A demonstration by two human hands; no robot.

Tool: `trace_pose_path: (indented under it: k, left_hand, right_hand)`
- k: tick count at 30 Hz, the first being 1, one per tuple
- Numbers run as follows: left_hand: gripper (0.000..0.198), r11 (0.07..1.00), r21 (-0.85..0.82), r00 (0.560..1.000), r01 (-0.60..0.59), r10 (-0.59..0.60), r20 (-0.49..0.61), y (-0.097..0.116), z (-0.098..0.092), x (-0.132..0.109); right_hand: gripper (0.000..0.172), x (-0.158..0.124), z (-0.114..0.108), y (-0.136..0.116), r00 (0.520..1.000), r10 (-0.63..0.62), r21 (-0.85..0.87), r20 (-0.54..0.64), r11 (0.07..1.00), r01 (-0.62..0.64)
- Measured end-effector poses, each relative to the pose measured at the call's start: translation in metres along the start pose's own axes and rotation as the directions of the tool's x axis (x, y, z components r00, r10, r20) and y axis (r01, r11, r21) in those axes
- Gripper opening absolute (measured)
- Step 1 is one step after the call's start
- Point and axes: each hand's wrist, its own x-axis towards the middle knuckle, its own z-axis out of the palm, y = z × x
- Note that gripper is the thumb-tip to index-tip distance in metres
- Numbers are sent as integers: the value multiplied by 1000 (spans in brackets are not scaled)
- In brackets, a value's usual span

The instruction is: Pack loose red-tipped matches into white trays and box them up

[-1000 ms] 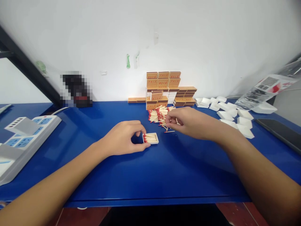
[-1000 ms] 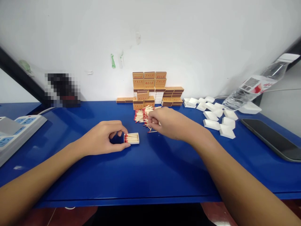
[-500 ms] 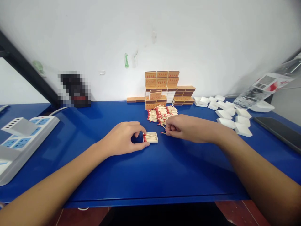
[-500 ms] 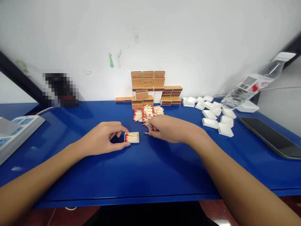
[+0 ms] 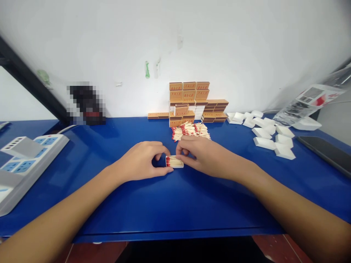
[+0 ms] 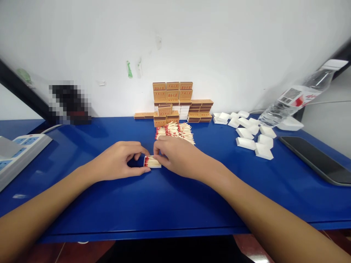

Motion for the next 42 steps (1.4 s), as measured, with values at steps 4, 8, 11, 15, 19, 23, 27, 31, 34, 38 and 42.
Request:
trace_pose_path:
  k: [4,8,11,15,19,23,27,31,34,38,42]
  left_hand:
    - [30,1000,7,1000,-1,1,5,0,1,1]
    - [29,1000,17,1000,-8,8,-17,-1,2,0]
    - [28,1000,26,1000,-16,17,-20,-1,3,0]
    - [28,999,-9,992,-41,40,-123,0,3,-1]
    - [30,1000,-9,982,-15,13,-186,1,3,-1]
    - [30,1000,15,1000,-2,2,-29,-1,4,0]
    - [31,1000,16,1000,2,-2,-30,-3,3,0]
    - [31,1000,17,999,9,-8,-51,-3,2,-1]
    - [30,1000,19,998,11,-9,-66,-2,4,-1]
    - [29,1000,17,997,-4,5,-78,-1,8,-1]
    - [29,1000,18,997,-15,16,-81,0,8,0]
  right_hand:
    - [12,-1,-1,4,1000,-5,8,-1,1000,5]
    - [14,-2,-4,6,999,-29,33,38,999,28]
    - [17,-2,-16,12,998,-16,7,-56,1000,16]
    - [19,-2,-34,30,985,87,-123,-148,987,-106]
    - [16,-3,-38,49,994,104,-120,34,988,-100]
    - [16,-4,-31,57,985,115,-113,127,989,-101]
    - [8,-4,-26,58,982,128,-59,138,991,-121]
    - [11,-4,-29,52,984,129,-11,119,992,-128]
    - [15,-3,-27,35,997,74,28,14,997,-74]
    - [13,-1,-9,8,999,-4,57,-55,998,7]
    - [15,0,-5,2,1000,7,28,-27,1000,-6]
